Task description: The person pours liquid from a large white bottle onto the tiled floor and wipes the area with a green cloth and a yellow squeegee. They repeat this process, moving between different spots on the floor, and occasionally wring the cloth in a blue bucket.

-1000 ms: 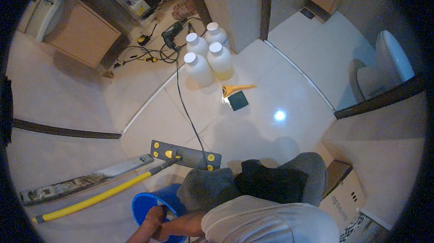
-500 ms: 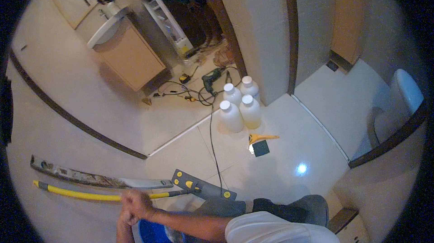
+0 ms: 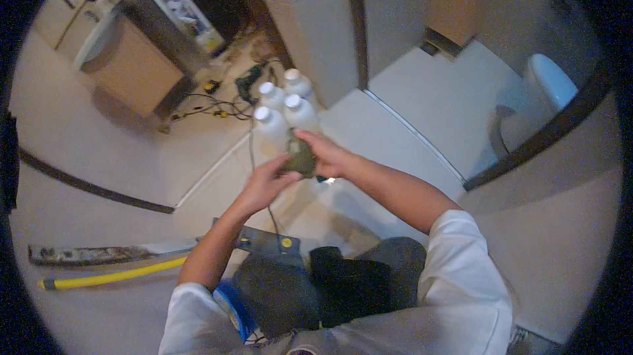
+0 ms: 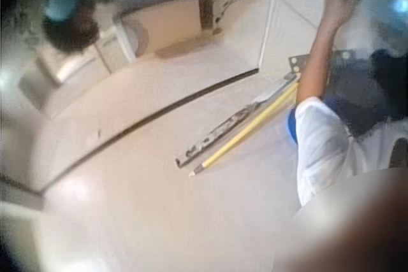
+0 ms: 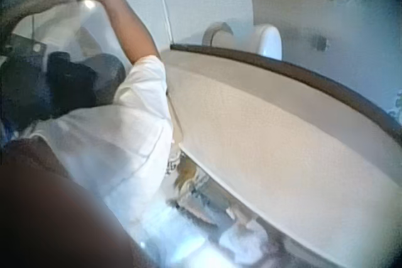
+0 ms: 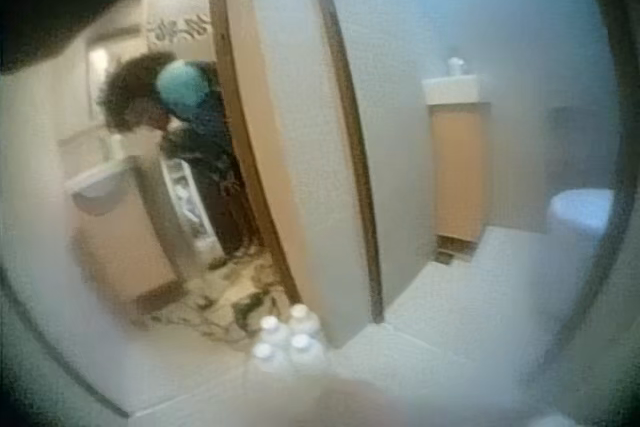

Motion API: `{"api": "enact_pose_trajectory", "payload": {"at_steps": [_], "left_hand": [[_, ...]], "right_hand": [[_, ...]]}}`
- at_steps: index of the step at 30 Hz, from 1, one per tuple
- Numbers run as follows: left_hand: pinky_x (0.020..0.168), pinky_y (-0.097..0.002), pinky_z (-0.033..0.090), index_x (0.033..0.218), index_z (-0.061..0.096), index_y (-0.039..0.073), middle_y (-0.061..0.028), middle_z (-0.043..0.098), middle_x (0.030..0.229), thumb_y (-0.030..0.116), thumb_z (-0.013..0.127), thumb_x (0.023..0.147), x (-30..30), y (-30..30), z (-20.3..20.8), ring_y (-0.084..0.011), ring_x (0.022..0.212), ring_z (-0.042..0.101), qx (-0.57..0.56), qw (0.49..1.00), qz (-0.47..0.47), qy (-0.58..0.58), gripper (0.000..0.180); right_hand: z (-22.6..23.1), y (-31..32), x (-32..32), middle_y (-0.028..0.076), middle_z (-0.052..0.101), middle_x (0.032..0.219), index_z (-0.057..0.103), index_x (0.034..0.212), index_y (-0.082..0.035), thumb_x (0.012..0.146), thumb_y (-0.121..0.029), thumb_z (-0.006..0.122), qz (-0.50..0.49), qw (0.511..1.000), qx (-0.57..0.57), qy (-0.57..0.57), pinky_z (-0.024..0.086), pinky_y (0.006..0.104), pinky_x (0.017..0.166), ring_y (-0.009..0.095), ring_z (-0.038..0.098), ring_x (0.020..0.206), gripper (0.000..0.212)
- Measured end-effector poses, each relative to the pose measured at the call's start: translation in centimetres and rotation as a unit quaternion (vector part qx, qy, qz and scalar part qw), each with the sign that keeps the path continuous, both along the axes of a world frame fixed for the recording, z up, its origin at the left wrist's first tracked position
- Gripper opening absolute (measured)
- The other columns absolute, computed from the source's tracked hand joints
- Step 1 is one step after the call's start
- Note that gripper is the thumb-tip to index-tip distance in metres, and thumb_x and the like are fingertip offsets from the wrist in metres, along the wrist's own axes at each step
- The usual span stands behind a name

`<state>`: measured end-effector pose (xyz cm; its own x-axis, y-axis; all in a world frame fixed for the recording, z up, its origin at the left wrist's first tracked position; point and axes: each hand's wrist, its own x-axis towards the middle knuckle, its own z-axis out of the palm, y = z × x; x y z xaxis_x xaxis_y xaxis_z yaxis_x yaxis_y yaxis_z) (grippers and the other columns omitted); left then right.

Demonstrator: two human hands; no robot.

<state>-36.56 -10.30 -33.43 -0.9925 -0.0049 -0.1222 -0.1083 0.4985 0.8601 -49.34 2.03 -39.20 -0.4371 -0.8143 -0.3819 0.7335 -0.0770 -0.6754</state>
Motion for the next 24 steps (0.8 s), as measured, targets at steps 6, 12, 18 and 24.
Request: {"api": "enact_pose_trajectory", "payload": {"at_steps": [6, 12, 18, 24], "left_hand": [[0.085, -0.0423, 0.041, 0.135, 0.027, 0.009, -0.0264, 0.055, 0.106, 0.046, 0.056, 0.079, -6.5, 7.3, -6.0, -0.0406, 0.095, 0.055, -0.216, 0.949, -0.232, -0.011, 0.074], [0.096, -0.0588, 0.023, 0.135, 0.028, 0.01, -0.015, 0.05, 0.123, 0.041, 0.054, 0.08, -6.9, 4.2, -8.8, -0.031, 0.113, 0.047, -0.334, 0.908, -0.188, -0.171, 0.069], [0.099, -0.0595, 0.016, 0.135, 0.027, 0.007, -0.0188, 0.048, 0.124, 0.037, 0.058, 0.08, -3.4, 2.3, -7.1, -0.0312, 0.116, 0.044, -0.369, 0.894, -0.086, -0.241, 0.07], [0.099, -0.0598, 0.016, 0.134, 0.03, 0.005, -0.0175, 0.05, 0.121, 0.033, 0.063, 0.077, -0.8, 2.6, -4.2, -0.0301, 0.115, 0.045, -0.341, 0.908, 0.07, -0.232, 0.071]], "right_hand": [[-10.2, 21.3, -4.2, 0.009, 0.054, 0.088, 0.045, 0.105, -0.006, 0.076, -0.012, 0.057, -0.34, 0.918, 0.198, 0.054, 0.052, 0.0374, 0.061, 0.022, 0.058, 0.075, 0.033], [-21.0, 32.9, -0.3, 0.022, 0.045, 0.12, 0.035, 0.126, -0.001, 0.081, -0.025, 0.055, -0.377, 0.595, 0.582, 0.406, 0.036, 0.0431, 0.093, 0.035, 0.045, 0.109, 0.055], [-27.5, 28.3, -1.1, 0.023, 0.014, 0.142, 0.025, 0.136, -0.003, 0.085, -0.039, 0.044, -0.232, 0.401, 0.837, 0.291, 0.009, 0.0493, 0.106, 0.042, 0.011, 0.13, 0.065], [-26.5, 16.0, -11.8, 0.022, 0.024, 0.139, 0.036, 0.129, 0.0, 0.077, -0.023, 0.061, -0.265, 0.479, 0.702, 0.456, 0.009, 0.0505, 0.106, 0.04, 0.021, 0.128, 0.062]]}}
